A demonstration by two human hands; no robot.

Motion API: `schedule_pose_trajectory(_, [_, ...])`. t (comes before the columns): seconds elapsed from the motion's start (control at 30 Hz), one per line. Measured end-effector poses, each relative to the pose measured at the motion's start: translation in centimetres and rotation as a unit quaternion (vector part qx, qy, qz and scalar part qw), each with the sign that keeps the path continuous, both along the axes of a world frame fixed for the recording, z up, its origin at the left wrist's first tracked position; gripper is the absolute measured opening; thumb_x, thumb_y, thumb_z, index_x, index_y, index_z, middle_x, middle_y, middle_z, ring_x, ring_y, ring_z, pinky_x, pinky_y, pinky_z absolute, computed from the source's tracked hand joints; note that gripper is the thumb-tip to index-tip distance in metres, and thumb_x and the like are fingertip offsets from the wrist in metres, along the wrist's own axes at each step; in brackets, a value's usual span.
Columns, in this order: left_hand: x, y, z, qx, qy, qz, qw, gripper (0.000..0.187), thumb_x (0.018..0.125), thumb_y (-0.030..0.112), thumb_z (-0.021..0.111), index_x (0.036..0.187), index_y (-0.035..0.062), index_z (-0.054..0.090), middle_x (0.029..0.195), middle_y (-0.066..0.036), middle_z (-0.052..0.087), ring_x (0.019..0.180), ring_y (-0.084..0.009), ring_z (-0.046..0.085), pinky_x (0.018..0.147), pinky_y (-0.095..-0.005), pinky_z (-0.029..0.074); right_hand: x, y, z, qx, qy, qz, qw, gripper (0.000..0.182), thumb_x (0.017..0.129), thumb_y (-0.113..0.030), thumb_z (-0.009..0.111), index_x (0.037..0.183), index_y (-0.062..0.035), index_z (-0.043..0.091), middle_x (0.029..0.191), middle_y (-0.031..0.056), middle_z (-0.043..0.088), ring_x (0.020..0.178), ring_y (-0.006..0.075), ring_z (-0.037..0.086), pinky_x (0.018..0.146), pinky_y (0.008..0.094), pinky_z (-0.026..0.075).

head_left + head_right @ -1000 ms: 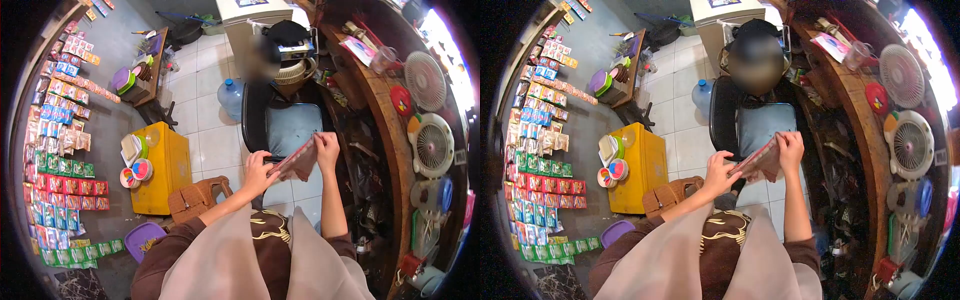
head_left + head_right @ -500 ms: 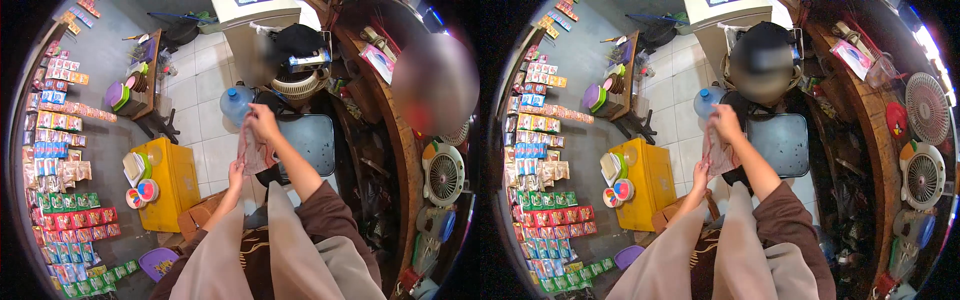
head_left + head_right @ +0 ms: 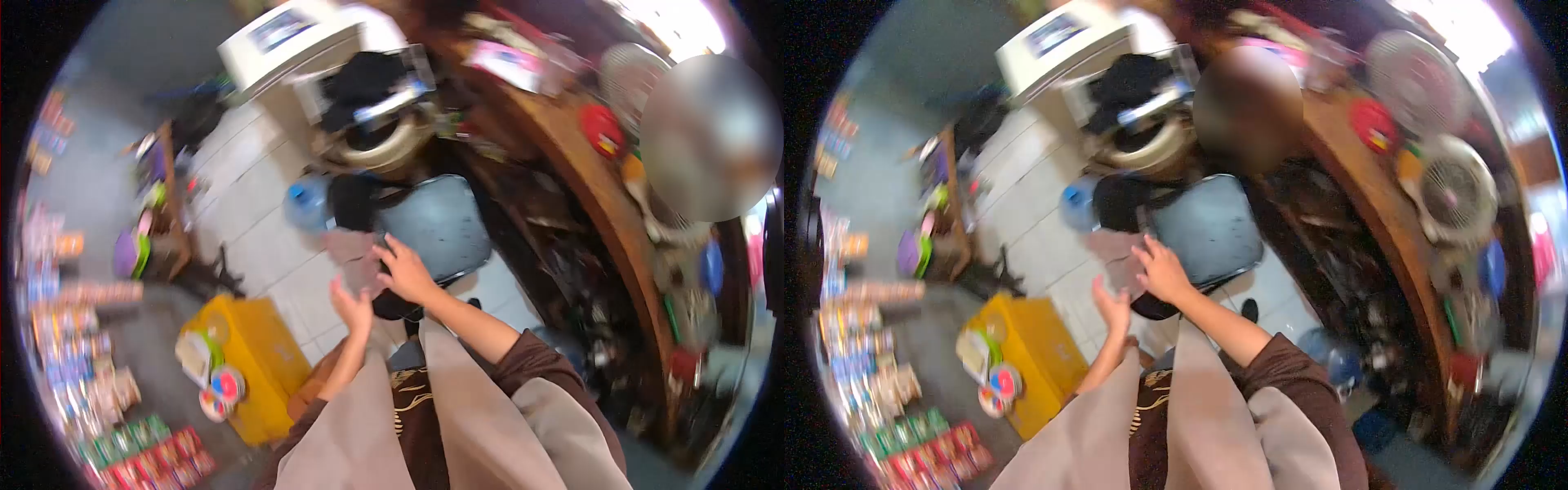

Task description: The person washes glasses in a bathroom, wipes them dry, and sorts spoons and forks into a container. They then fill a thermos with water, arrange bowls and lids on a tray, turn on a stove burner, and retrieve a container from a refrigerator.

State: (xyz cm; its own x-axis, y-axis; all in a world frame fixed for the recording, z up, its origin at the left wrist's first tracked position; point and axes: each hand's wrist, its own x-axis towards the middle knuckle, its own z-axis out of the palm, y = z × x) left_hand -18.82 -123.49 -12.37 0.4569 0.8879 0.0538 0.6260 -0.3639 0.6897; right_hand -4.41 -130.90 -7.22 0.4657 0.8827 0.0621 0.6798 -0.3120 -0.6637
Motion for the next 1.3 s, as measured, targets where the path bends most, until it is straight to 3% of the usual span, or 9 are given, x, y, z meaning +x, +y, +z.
schedule_pose_trajectory(0.1, [4.7,-1.1,3.6,-0.108,-0.211,-0.141,0.961,0.047,0.075,-0.001,0.051,0.119,0.0005,0.036,0.121,-0.014,0.04,0.111,-0.0264,0.041,0.095,-0.037,0.031,1.1,-8.9,0.5,-0.036,0.107,-0.15,0.982,0.045,0.067,-0.014,0.063,0.11,-0.0088,0.051,0.11,0.0153,0.048,0.102,0.0309,0.048,0.086,0.0368,0.04])
schedule_pose_trajectory(0.23, [12.1,-5.2,7.4,-0.397,-0.206,-0.366,0.816,0.029,0.082,0.002,0.049,0.11,0.0016,0.044,0.113,-0.01,0.048,0.098,-0.0174,0.05,0.088,-0.0301,0.038,1.0,-22.1,2.2,0.037,0.107,-0.406,0.907,0.026,0.065,-0.004,0.055,0.091,-0.0071,0.058,0.072,0.0103,0.054,0.069,0.0252,0.054,0.063,0.035,0.045])
schedule_pose_trajectory(0.37, [17.6,-12.2,11.1,-0.371,-0.016,-0.557,0.743,0.025,0.082,0.007,0.051,0.107,0.0025,0.048,0.107,-0.007,0.052,0.093,-0.0143,0.05,0.083,-0.0264,0.039,-1.2,-33.1,4.8,0.077,0.085,-0.615,0.78,0.025,0.066,-0.006,0.055,0.091,-0.0063,0.059,0.072,0.0085,0.057,0.065,0.0195,0.056,0.062,0.0299,0.046])
schedule_pose_trajectory(0.6, [23.4,-31.2,15.1,-0.301,-0.03,-0.763,0.572,0.026,0.079,0.006,0.053,0.105,0.0021,0.051,0.104,-0.007,0.055,0.097,-0.0165,0.051,0.085,-0.0299,0.04,-2.6,-47.1,7.8,0.146,-0.015,-0.769,0.622,0.019,0.072,-0.003,0.055,0.091,-0.0041,0.06,0.077,0.0074,0.059,0.063,0.014,0.056,0.061,0.0262,0.045])
schedule_pose_trajectory(0.77, [27.5,-46.3,19.5,-0.27,-0.108,-0.834,0.469,0.024,0.08,0.005,0.053,0.103,0.0,0.052,0.103,-0.008,0.055,0.098,-0.015,0.051,0.086,-0.0304,0.041,-1.3,-57.1,9.5,0.172,-0.05,-0.74,0.649,0.016,0.073,-0.003,0.055,0.088,-0.0025,0.06,0.078,0.0075,0.058,0.064,0.0142,0.054,0.062,0.0257,0.044])
schedule_pose_trajectory(0.9, [32.7,-57.0,21.8,-0.302,-0.102,-0.799,0.51,0.023,0.083,0.01,0.05,0.104,0.0023,0.051,0.1,-0.006,0.057,0.092,-0.0147,0.053,0.08,-0.029,0.042,2.4,-64.6,14.4,0.168,-0.088,-0.714,0.674,0.015,0.073,-0.002,0.055,0.087,-0.0027,0.06,0.077,0.0081,0.057,0.063,0.0157,0.054,0.06,0.0268,0.044])
schedule_pose_trajectory(1.03, [39.0,-64.7,20.5,-0.078,-0.214,-0.733,0.641,0.016,0.077,0.005,0.045,0.09,0.002,0.054,0.083,-0.017,0.056,0.079,-0.0298,0.056,0.071,-0.0376,0.043,9.4,-69.7,17.4,0.13,-0.151,-0.678,0.707,0.012,0.074,-0.006,0.054,0.084,-0.0038,0.059,0.08,0.0098,0.057,0.07,0.0227,0.056,0.064,0.0307,0.045])
schedule_pose_trajectory(1.2, [42.5,-67.6,16.9,0.306,-0.048,-0.63,0.712,0.02,0.074,0.011,0.05,0.093,0.0069,0.056,0.093,-0.011,0.057,0.082,-0.0284,0.056,0.07,-0.0429,0.044,20.6,-73.6,14.7,0.036,-0.165,-0.641,0.748,0.014,0.072,-0.009,0.055,0.085,-0.0064,0.061,0.084,0.0115,0.059,0.077,0.0275,0.057,0.068,0.0358,0.045])
schedule_pose_trajectory(1.3, [43.8,-68.0,14.9,0.354,-0.022,-0.584,0.731,0.023,0.074,0.015,0.052,0.096,0.0076,0.055,0.095,-0.009,0.055,0.08,-0.0288,0.055,0.067,-0.0446,0.044,24.3,-73.9,12.7,-0.042,-0.172,-0.64,0.748,0.015,0.071,-0.012,0.057,0.084,-0.0077,0.061,0.085,0.0122,0.06,0.078,0.0289,0.057,0.069,0.0381,0.045])
